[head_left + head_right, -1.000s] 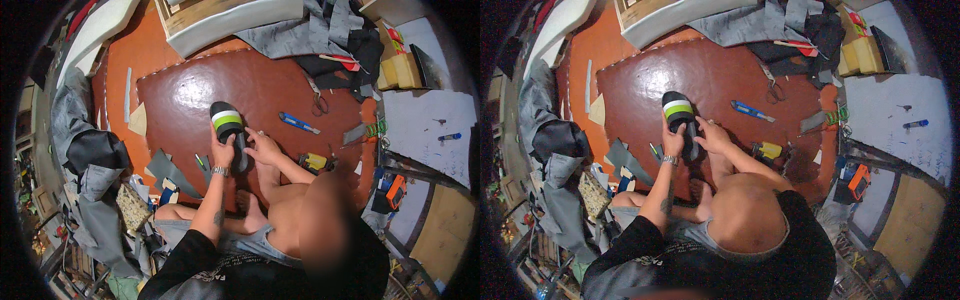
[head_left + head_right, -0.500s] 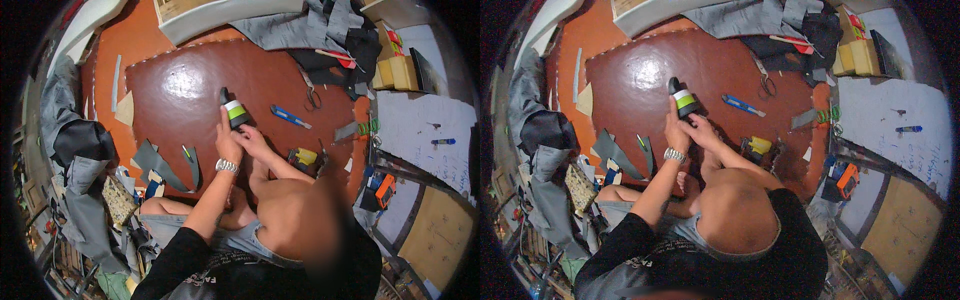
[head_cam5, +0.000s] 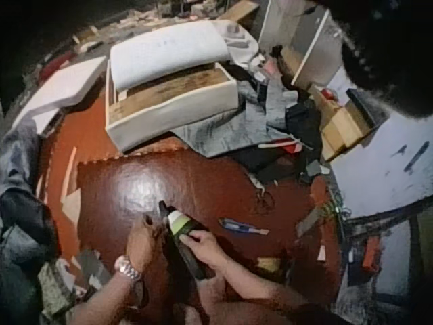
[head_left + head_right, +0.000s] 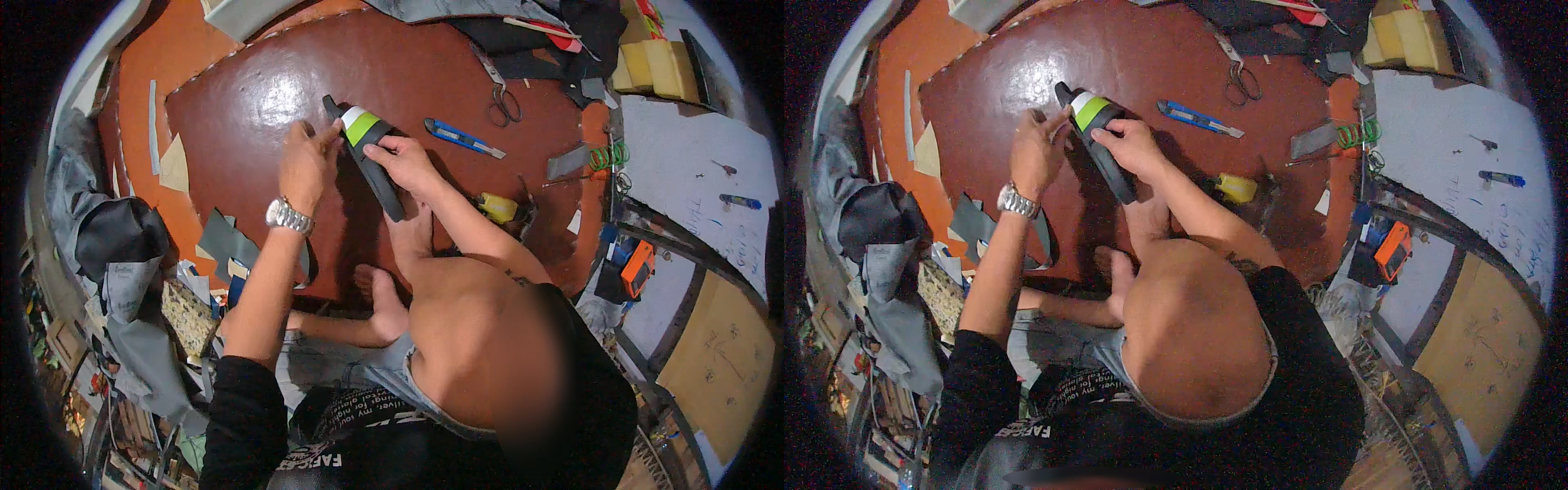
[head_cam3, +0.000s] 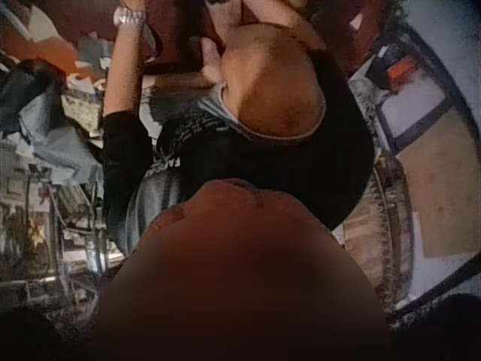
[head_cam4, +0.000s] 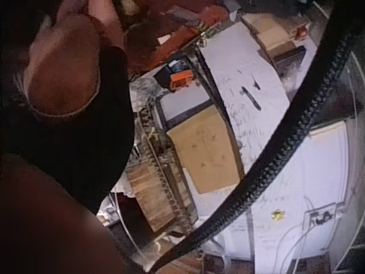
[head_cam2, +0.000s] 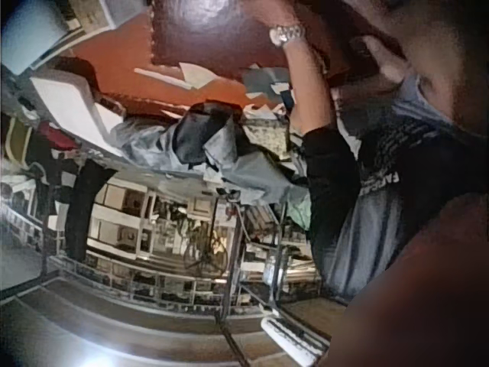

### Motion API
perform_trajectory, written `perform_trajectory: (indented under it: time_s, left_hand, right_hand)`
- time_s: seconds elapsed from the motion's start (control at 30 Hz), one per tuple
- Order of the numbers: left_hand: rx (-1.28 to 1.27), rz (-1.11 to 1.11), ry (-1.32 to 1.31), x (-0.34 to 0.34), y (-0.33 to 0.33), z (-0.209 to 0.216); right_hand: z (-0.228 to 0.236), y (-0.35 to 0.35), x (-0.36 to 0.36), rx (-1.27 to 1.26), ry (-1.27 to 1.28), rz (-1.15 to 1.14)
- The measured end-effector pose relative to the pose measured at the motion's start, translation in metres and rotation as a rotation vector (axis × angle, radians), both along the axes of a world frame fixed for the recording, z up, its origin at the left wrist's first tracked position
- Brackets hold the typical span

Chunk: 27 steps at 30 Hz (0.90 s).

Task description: The person assembles a slide by attaching a green and white strap to a black sole. They use scissors to trim the strap and a utility knife to cut the sole, then mark the strap with a pen.

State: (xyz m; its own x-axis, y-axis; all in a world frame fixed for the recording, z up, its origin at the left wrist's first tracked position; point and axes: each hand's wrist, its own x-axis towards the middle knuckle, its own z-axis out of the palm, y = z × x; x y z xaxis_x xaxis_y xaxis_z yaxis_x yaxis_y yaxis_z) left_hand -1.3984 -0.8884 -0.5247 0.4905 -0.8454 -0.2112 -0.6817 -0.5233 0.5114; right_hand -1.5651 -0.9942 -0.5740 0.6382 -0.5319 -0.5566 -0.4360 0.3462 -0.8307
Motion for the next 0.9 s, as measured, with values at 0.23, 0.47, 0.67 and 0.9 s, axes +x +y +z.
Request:
perform_trajectory:
  time_s: [0.23, 0.47, 0.67, 0.9]
  left_hand:
    - [-0.194, -0.233, 0.061, 0.042, -0.019, -0.016]
    - [-0.138, -0.27, 0.207, 0.052, -0.031, -0.016]
    - [-0.004, 0.117, 0.468, 0.009, 0.005, -0.017]
    - [-0.302, 0.309, 0.193, -0.061, 0.057, -0.033]
  right_hand:
    - [0.002, 0.006, -0.002, -0.144, 0.041, 0.044]
    - [0.007, 0.028, -0.009, -0.714, 0.144, 0.22]
    - [0.005, -0.036, -0.037, -0.588, 0.084, 0.579]
    - [0.009, -0.024, -0.02, -0.218, 0.12, 0.466]
